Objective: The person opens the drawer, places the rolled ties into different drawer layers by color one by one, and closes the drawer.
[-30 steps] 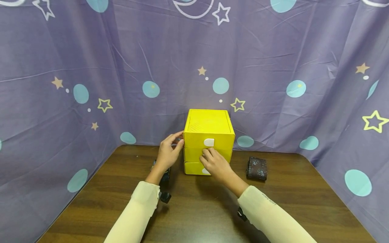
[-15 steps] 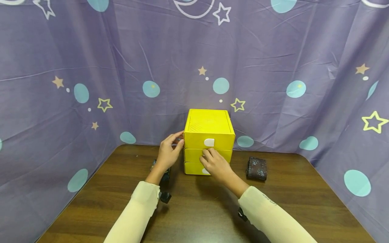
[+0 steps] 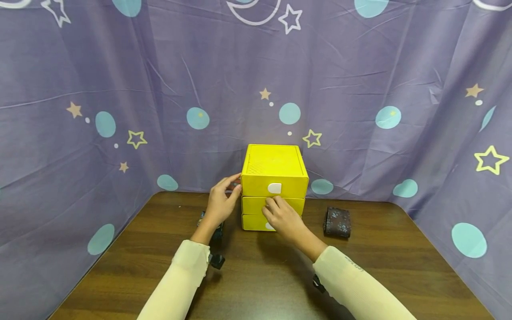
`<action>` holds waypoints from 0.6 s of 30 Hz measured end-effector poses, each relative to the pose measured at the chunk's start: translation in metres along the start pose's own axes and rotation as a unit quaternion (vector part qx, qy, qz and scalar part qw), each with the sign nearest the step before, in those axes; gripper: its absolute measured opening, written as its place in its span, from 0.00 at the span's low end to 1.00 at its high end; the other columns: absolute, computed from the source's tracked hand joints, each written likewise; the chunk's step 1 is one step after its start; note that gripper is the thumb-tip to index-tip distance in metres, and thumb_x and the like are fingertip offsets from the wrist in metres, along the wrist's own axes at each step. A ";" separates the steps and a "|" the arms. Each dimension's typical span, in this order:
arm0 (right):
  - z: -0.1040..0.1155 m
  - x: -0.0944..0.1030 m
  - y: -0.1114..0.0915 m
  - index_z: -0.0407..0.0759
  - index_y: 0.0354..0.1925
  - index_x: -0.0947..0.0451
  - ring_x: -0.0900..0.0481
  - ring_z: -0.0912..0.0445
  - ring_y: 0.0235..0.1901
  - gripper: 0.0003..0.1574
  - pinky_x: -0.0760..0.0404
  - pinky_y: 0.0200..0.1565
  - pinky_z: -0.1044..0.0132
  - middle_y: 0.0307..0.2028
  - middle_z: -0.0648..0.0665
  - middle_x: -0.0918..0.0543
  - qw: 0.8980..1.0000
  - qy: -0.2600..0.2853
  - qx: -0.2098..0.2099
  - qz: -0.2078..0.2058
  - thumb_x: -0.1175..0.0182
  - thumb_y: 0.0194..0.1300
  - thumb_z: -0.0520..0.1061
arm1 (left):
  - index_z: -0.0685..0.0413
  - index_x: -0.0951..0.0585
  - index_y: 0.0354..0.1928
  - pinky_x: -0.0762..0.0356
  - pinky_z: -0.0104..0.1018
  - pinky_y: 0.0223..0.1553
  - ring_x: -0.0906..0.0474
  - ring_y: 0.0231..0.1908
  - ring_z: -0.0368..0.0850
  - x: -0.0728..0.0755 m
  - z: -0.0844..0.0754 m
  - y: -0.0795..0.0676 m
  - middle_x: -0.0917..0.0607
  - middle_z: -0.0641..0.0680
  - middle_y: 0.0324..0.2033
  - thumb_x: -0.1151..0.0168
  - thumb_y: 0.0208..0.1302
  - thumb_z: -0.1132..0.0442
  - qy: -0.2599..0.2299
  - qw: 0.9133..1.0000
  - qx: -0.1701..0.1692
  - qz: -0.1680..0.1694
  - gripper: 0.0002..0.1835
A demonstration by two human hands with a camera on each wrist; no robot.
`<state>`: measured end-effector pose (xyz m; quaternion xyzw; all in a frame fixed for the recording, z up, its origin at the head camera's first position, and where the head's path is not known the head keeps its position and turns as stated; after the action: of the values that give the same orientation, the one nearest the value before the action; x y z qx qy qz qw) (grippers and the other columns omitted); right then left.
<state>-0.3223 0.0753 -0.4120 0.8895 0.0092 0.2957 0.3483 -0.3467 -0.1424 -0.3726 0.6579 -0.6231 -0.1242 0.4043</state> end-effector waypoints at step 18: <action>0.001 0.000 0.002 0.36 0.39 0.19 0.25 0.45 0.39 0.14 0.23 0.42 0.58 0.42 0.37 0.20 1.000 -0.007 0.000 0.010 0.53 0.65 0.30 | 0.56 0.20 0.65 0.14 0.49 0.44 0.17 0.43 0.51 -0.001 0.004 0.002 0.15 0.58 0.48 0.39 0.74 0.66 -0.004 1.000 -0.007 -0.004 0.19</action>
<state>-0.3219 0.0731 -0.4109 0.8917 -0.0020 0.2925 0.3456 -0.3506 -0.1433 -0.3743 0.6574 -0.6211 -0.1324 0.4057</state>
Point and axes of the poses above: each hand's wrist, its own y-axis towards the middle knuckle, its own x-axis out of the back of the hand, z = x × y, the point moved 2 cm from there along y, towards the middle knuckle
